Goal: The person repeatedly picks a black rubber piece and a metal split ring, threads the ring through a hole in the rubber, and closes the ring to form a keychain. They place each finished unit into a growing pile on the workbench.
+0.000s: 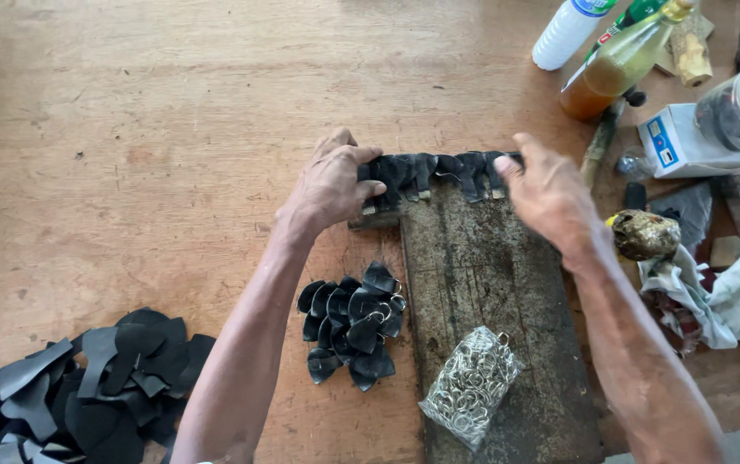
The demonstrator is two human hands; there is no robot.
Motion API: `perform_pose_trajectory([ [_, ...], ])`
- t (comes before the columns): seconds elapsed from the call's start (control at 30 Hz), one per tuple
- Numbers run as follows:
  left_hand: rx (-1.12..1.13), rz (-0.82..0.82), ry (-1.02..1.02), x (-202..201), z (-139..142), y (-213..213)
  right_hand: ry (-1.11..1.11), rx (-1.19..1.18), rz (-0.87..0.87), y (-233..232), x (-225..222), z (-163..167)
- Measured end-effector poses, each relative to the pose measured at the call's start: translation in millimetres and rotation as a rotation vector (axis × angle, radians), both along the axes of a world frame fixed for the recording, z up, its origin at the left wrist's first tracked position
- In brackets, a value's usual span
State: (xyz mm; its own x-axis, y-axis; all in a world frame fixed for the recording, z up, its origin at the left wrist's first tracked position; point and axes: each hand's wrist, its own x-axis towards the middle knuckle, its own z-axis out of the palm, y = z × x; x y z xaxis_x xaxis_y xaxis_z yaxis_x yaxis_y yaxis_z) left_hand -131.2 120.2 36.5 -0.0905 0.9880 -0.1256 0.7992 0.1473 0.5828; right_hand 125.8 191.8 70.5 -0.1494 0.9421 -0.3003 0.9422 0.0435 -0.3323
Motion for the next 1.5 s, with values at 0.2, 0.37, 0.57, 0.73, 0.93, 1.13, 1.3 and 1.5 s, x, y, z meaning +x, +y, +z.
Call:
perform_pose_trajectory([
  [0.2,-0.038,0.006,-0.011,39,-3,10,0.028,0.01,0.099,-15,-22,-27],
  [0.37,0.096,0.028,-0.096,70,-10,7,0.289,0.047,0.227,-12,-28,-51],
  [0.57,0.156,0.019,-0.159,92,-16,-30,0.469,0.295,0.568,-10,-13,-64],
  [0.73,0.199,0.007,-0.186,112,-16,-81,0.545,0.288,0.696,-33,14,-57],
  [0.93,0.419,0.037,-0.121,123,-21,-100,0.588,0.265,0.618,-36,16,-44],
  [1.13,0.361,0.007,-0.046,125,-29,-101,0.482,0.469,0.715,-24,12,-45],
  [1.3,0.269,0.029,-0.106,125,-30,-105,0.594,0.346,0.606,-21,6,-48],
  [1.5,0.406,-0.043,-0.222,119,-21,-110,0.455,0.279,0.466,-18,-18,-50],
])
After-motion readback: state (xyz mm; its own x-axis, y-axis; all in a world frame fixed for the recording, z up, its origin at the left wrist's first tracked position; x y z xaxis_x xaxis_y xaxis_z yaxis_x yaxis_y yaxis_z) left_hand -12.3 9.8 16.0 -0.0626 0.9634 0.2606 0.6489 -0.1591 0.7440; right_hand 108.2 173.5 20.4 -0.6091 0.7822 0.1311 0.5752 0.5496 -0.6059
